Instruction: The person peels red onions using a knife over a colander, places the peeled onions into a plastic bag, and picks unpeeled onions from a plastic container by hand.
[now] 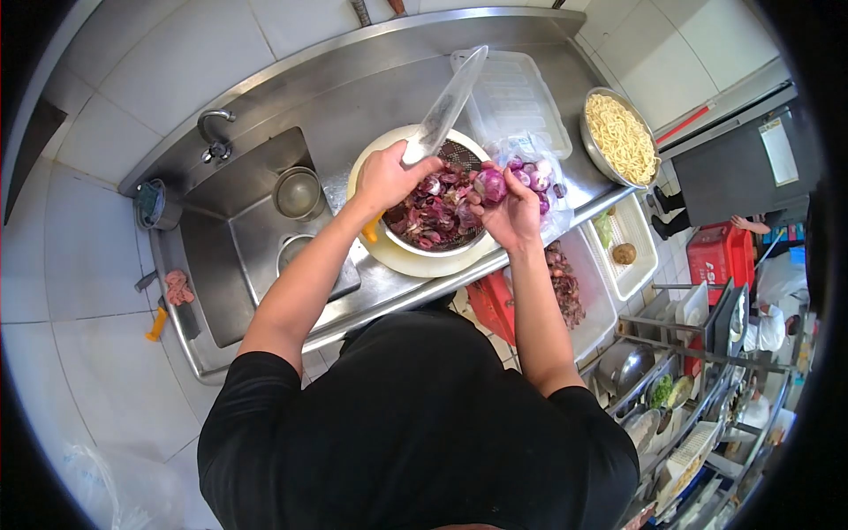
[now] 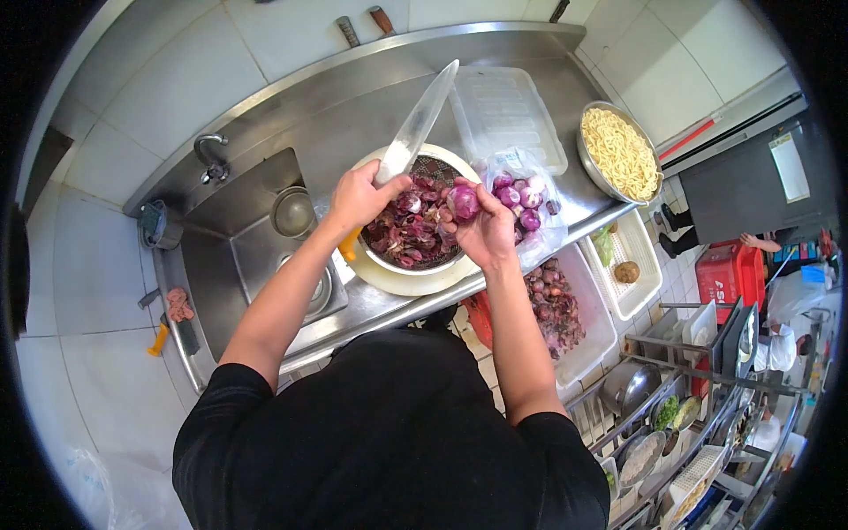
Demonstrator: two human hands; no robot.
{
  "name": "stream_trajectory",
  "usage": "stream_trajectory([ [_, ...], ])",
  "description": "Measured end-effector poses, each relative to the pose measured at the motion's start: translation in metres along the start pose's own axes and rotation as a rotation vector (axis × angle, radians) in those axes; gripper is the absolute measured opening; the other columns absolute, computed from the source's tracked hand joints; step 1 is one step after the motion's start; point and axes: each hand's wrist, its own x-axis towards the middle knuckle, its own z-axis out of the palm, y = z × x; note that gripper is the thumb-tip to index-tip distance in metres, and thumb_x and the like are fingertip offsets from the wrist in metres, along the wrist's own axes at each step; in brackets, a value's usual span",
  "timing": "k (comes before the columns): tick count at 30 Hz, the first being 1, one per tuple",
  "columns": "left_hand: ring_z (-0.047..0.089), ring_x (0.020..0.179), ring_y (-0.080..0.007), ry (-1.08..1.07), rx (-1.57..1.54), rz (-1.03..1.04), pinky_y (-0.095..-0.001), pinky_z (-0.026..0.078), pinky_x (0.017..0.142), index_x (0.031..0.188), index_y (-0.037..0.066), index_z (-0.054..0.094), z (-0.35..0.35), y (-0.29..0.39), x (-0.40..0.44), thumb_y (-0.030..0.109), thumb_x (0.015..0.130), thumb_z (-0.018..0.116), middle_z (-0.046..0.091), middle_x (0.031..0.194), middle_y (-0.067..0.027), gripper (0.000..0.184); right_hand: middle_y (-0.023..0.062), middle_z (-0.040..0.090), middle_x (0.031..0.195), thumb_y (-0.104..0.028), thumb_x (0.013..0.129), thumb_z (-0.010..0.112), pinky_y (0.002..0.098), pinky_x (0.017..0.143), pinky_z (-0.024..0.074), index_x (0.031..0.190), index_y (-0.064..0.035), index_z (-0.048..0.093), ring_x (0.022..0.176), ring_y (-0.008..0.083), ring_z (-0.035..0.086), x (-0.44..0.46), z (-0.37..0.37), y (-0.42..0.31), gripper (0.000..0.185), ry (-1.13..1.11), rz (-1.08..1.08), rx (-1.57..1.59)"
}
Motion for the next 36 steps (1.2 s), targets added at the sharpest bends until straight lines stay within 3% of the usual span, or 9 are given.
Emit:
stream_trajectory([
  [4, 0.070, 0.085, -0.0149, -0.135, -0.527, 0.196, -0.0317, 0.054, 0.083, 0.113, 0.002, 0.072, 0.019, 0.005, -0.009, 0.037, 0.069, 0.094, 0.076, 0.094, -0.0076, 0.060, 0.0146, 0.066, 0.106, -0.040, 0.108, 0.040, 0.0348, 0.063, 0.0447, 0.128, -0.0076, 0.057, 0.076, 0.0264, 0.059, -0.002, 0.013, 0.005, 0.041, 0.006, -0.001, 0.030],
  [7, 0.065, 0.091, -0.0097, -0.228, -0.510, 0.211, -0.0284, 0.053, 0.085, 0.116, 0.001, 0.069, 0.012, 0.027, -0.018, 0.023, 0.074, 0.094, 0.072, 0.102, -0.0018, 0.054, 0.0120, 0.067, 0.101, -0.043, 0.109, 0.037, 0.0314, 0.056, 0.0425, 0.128, -0.0083, 0.057, 0.069, 0.0223, 0.058, 0.002, 0.005, 0.013, 0.044, -0.096, -0.043, -0.014],
  [11, 0.072, 0.079, -0.0149, -0.200, -0.498, 0.294, -0.0298, 0.054, 0.077, 0.107, 0.001, 0.071, 0.014, 0.037, -0.021, 0.038, 0.068, 0.095, 0.077, 0.090, -0.0089, 0.058, 0.0078, 0.067, 0.094, -0.044, 0.110, 0.035, 0.0271, 0.049, 0.0390, 0.127, -0.0090, 0.057, 0.062, 0.0155, 0.056, -0.003, 0.025, 0.020, 0.045, -0.002, -0.100, -0.084],
  [15, 0.072, 0.077, -0.0151, -0.201, -0.454, 0.245, -0.0306, 0.054, 0.073, 0.104, 0.003, 0.072, 0.009, 0.052, -0.026, 0.043, 0.069, 0.093, 0.076, 0.086, -0.0088, 0.057, 0.0044, 0.067, 0.096, -0.042, 0.109, 0.035, 0.0269, 0.053, 0.0407, 0.130, -0.0107, 0.054, 0.066, 0.0129, 0.058, -0.005, 0.027, 0.024, 0.042, -0.047, -0.153, -0.119],
  [18, 0.069, 0.088, -0.0104, -0.247, -0.397, 0.251, -0.0285, 0.054, 0.083, 0.114, 0.004, 0.071, 0.009, 0.051, -0.024, 0.034, 0.076, 0.092, 0.076, 0.097, -0.0044, 0.053, 0.0026, 0.067, 0.098, -0.042, 0.109, 0.035, 0.0268, 0.056, 0.0423, 0.131, -0.0123, 0.053, 0.071, 0.0123, 0.059, -0.004, 0.024, 0.025, 0.041, -0.032, -0.163, -0.118],
  [24, 0.067, 0.069, -0.0145, -0.145, -0.439, 0.353, -0.0318, 0.052, 0.067, 0.103, 0.004, 0.073, 0.019, 0.044, -0.024, 0.047, 0.074, 0.089, 0.073, 0.078, -0.0079, 0.055, 0.0042, 0.066, 0.109, -0.039, 0.109, 0.035, 0.0281, 0.065, 0.0488, 0.130, -0.0131, 0.053, 0.087, 0.0141, 0.064, -0.007, 0.031, 0.023, 0.038, -0.038, -0.222, -0.159],
  [27, 0.065, 0.067, -0.0141, -0.137, -0.397, 0.335, -0.0317, 0.051, 0.065, 0.104, 0.004, 0.073, 0.020, 0.042, -0.023, 0.047, 0.075, 0.088, 0.071, 0.075, -0.0073, 0.054, 0.0079, 0.065, 0.117, -0.038, 0.109, 0.034, 0.0328, 0.076, 0.0546, 0.129, -0.0117, 0.053, 0.097, 0.0176, 0.066, -0.011, 0.054, 0.026, 0.038, 0.112, -0.290, -0.180],
  [33, 0.060, 0.067, -0.0089, -0.232, -0.579, 0.293, -0.0284, 0.048, 0.064, 0.104, 0.003, 0.072, 0.018, 0.042, -0.023, 0.042, 0.081, 0.085, 0.068, 0.072, -0.0037, 0.047, 0.0107, 0.066, 0.123, -0.034, 0.111, 0.036, 0.0399, 0.100, 0.0514, 0.134, -0.0061, 0.054, 0.113, 0.0231, 0.065, -0.003, 0.031, 0.022, 0.040, -0.039, -0.441, -0.351],
  [36, 0.063, 0.084, -0.0065, -0.417, -0.334, 0.280, -0.0263, 0.052, 0.079, 0.112, 0.002, 0.070, -0.007, 0.046, -0.026, 0.027, 0.089, 0.082, 0.071, 0.092, -0.0009, 0.036, 0.0098, 0.062, 0.120, -0.038, 0.111, 0.039, 0.0442, 0.095, 0.0528, 0.133, -0.0086, 0.049, 0.110, 0.0221, 0.063, 0.002, 0.035, 0.023, 0.038, 0.076, -0.494, -0.456],
])
